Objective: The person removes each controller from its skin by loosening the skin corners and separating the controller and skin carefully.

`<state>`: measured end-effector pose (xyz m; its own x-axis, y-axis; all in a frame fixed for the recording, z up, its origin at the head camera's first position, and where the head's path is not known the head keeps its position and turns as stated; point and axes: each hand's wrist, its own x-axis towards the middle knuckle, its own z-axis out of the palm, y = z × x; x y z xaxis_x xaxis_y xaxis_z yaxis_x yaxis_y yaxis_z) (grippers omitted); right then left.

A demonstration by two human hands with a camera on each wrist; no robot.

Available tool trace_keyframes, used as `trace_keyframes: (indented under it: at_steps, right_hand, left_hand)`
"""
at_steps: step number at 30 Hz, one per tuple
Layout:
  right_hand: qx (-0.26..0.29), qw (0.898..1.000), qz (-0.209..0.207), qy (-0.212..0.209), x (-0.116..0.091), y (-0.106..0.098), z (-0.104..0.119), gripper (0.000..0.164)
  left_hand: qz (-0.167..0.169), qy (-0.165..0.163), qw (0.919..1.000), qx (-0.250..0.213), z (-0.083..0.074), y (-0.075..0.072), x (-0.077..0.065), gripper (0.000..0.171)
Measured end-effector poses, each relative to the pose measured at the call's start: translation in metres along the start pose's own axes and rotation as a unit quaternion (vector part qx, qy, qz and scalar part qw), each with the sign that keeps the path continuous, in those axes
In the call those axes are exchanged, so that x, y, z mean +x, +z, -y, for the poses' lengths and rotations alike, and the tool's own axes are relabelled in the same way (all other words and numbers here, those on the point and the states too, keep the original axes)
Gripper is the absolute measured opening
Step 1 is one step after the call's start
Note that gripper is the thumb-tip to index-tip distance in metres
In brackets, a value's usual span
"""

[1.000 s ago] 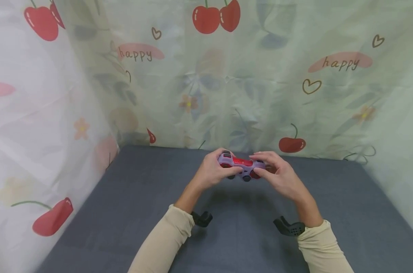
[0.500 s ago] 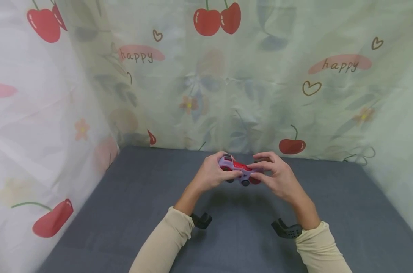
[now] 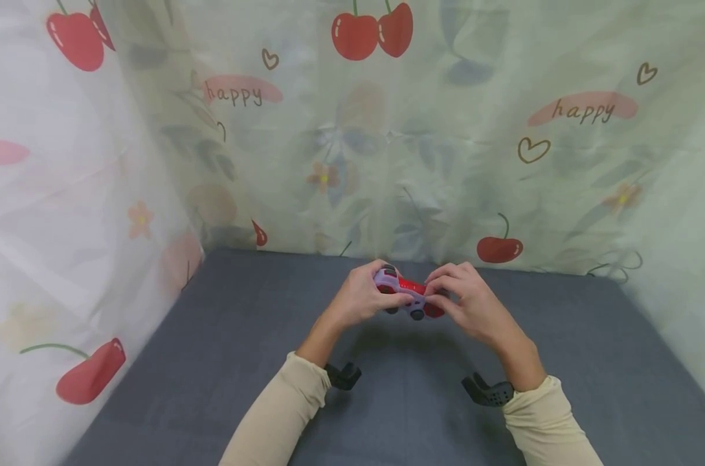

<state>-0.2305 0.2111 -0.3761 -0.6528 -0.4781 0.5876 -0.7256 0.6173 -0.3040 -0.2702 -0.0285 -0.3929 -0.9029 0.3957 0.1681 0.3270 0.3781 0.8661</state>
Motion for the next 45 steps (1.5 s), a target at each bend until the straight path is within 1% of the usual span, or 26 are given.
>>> trace_keyframes:
  at_steps: [5, 9, 12, 14, 17, 19, 21, 23, 26, 30, 33, 35, 37, 39, 42, 44, 45]
  right_hand:
    - [0.024, 0.999, 0.022, -0.012, 0.0, -0.004, 0.003, 0.019]
    - [0.052, 0.998, 0.03, -0.027, 0.002, -0.01, 0.004, 0.022]
    - [0.071, 0.996, 0.044, -0.031, 0.004, -0.014, 0.005, 0.022]
    - [0.079, 0.995, 0.06, -0.021, 0.005, -0.017, 0.006, 0.02]
    - [0.085, 0.991, 0.1, 0.014, 0.005, -0.02, 0.007, 0.016]
    - [0.087, 0.987, 0.134, 0.035, 0.006, -0.02, 0.008, 0.012]
    - [0.084, 0.981, 0.168, 0.048, 0.007, -0.019, 0.008, 0.008]
    - [0.081, 0.976, 0.193, 0.056, 0.008, -0.017, 0.008, 0.005]
    - [0.071, 0.972, 0.212, 0.065, 0.008, -0.016, 0.008, 0.005]
    - [0.067, 0.968, 0.226, 0.081, 0.008, -0.017, 0.009, 0.005]
    - [0.063, 0.966, 0.234, 0.089, 0.008, -0.018, 0.01, 0.004]
    - [0.06, 0.965, 0.24, 0.092, 0.008, -0.018, 0.01, 0.005]
    - [0.056, 0.963, 0.246, 0.096, 0.008, -0.018, 0.01, 0.006]
    - [0.056, 0.96, 0.254, 0.101, 0.009, -0.019, 0.009, 0.007]
    - [0.049, 0.958, 0.261, 0.105, 0.009, -0.018, 0.007, 0.005]
    - [0.046, 0.958, 0.265, 0.102, 0.01, -0.017, 0.007, 0.004]
    - [0.044, 0.957, 0.267, 0.101, 0.01, -0.017, 0.006, 0.004]
  left_hand:
    - [0.021, -0.008, 0.9997, 0.007, -0.001, -0.002, -0.001, 0.047]
    - [0.036, -0.02, 0.999, 0.016, -0.006, -0.005, -0.002, 0.049]
    - [0.045, -0.023, 0.9984, 0.026, -0.01, -0.007, -0.002, 0.05]
    - [0.05, -0.02, 0.9978, 0.037, -0.013, -0.009, -0.002, 0.05]
    - [0.061, -0.017, 0.9959, 0.065, -0.015, -0.011, -0.003, 0.048]
    - [0.072, -0.014, 0.9932, 0.09, -0.016, -0.011, -0.004, 0.045]
    - [0.081, -0.009, 0.9902, 0.113, -0.016, -0.012, -0.005, 0.042]
    - [0.088, -0.002, 0.9875, 0.131, -0.016, -0.012, -0.005, 0.04]
    - [0.091, 0.007, 0.9849, 0.147, -0.016, -0.011, -0.005, 0.038]
    - [0.093, 0.012, 0.9827, 0.16, -0.016, -0.01, -0.006, 0.038]
    - [0.088, 0.019, 0.9801, 0.177, -0.017, -0.01, -0.008, 0.039]
    - [0.083, 0.027, 0.9758, 0.2, -0.018, -0.01, -0.009, 0.04]
    - [0.081, 0.042, 0.9677, 0.235, -0.02, -0.01, -0.009, 0.04]
    - [0.081, 0.061, 0.9561, 0.275, -0.022, -0.009, -0.01, 0.041]
    - [0.078, 0.098, 0.9381, 0.323, -0.024, -0.009, -0.01, 0.04]
    - [0.073, 0.114, 0.9289, 0.345, -0.024, -0.008, -0.011, 0.04]
    - [0.07, 0.12, 0.9262, 0.351, -0.024, -0.008, -0.012, 0.04]
